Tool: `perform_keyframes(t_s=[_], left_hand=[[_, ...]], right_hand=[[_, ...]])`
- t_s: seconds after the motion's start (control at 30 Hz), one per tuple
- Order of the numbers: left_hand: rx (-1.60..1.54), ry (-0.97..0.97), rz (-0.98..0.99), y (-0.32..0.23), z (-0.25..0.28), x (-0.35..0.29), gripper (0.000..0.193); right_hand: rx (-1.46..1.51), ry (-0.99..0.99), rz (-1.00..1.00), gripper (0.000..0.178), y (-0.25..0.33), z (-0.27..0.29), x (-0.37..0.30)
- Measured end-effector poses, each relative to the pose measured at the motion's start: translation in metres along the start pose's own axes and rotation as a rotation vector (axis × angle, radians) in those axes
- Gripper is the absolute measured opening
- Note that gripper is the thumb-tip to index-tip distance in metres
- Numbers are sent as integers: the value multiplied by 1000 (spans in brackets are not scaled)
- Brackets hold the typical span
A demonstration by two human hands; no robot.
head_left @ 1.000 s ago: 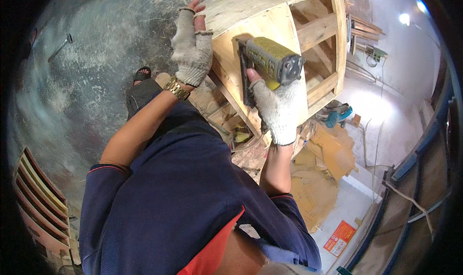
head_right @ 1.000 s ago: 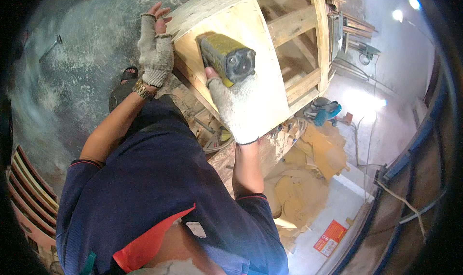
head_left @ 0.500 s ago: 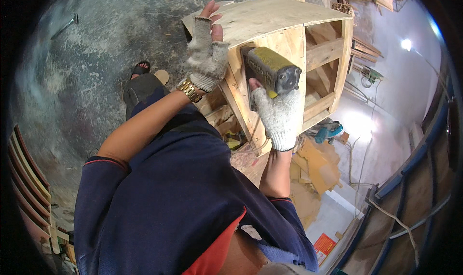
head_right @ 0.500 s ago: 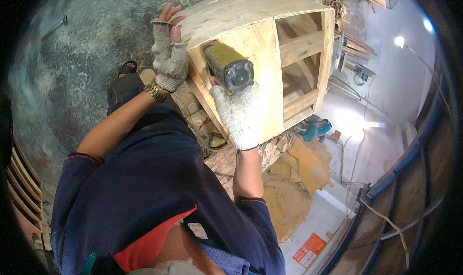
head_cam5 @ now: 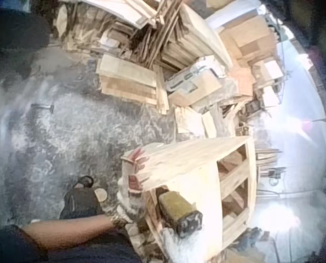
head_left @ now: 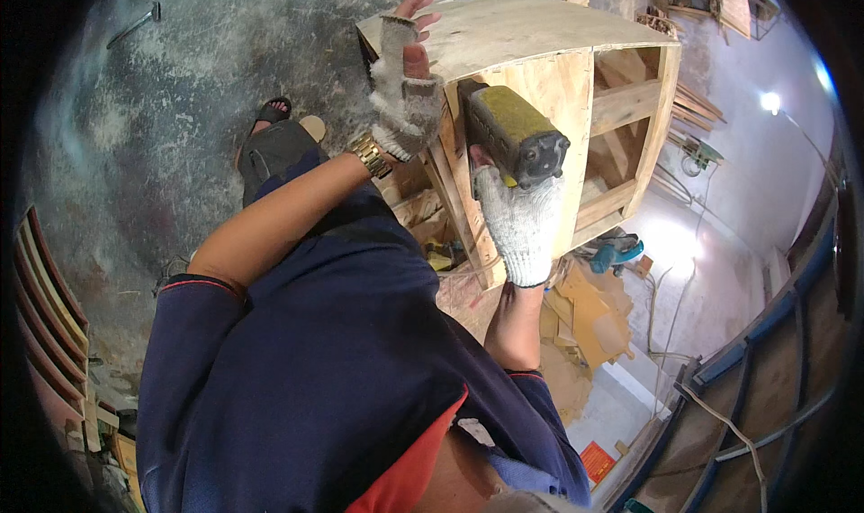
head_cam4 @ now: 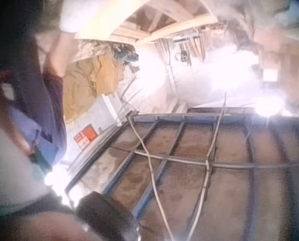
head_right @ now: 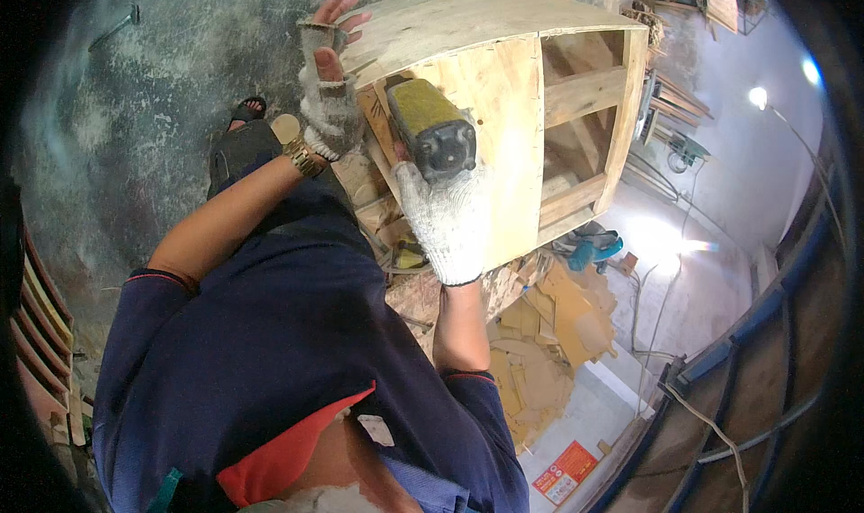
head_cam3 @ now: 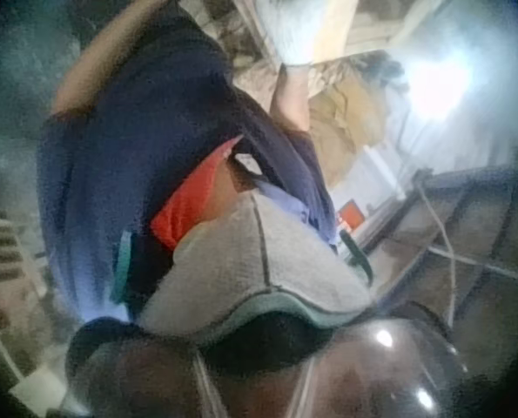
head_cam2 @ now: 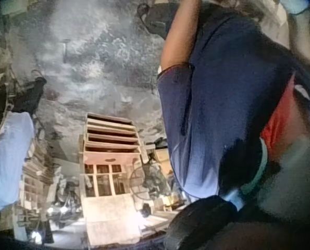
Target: The person assembles a wooden chair frame using a pneumatic nail gun. They position wooden planks, drive nails into joints, and reposition the frame to attach additional pieces. The person also handles small boxes of fasteners and moves parts around the workbench.
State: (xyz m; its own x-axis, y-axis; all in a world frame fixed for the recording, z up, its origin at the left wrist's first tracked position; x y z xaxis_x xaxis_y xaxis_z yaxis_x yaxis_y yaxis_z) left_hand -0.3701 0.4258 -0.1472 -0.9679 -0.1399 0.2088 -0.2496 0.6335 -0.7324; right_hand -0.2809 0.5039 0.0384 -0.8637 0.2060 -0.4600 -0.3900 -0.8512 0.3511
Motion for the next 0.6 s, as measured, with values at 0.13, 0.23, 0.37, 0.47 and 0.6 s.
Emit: perform_keyframes(t_s=[0.13,0.23,0.37,0.47,0.6], left_hand=[[100,21,-134,-3,-1,-2,81],[150,34,-191,-8,-2,-6,71],[197,56,-241,-16,-3,-7,58],[193,26,-252,-15,-3,-5,48],[98,-64,-186,-6,-5,0,38]], right_hand=[[-131,8,78,32,3,-1,-2],[-94,-44,123,33,1,-3,-6],[-272,-76,152,34,-8,-2,-14],[-360,-1,98,36,-23,0,-21],[-332,-9,56,38,-43,-1,-34]])
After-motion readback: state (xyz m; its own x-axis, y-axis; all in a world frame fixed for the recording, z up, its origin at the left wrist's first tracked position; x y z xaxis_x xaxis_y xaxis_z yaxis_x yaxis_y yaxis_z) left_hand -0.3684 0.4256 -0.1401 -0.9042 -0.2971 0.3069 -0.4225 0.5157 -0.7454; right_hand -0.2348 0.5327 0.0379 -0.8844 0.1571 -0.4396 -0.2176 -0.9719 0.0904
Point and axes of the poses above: each hand's wrist, its own x-axis towards the middle knuckle, its own z-axis out of the back of the hand, y = z × x, the point moved 3 cm from there along x, towards the middle knuckle, and after that the axes turned 13 degrees about y, right-handed, at the moved point
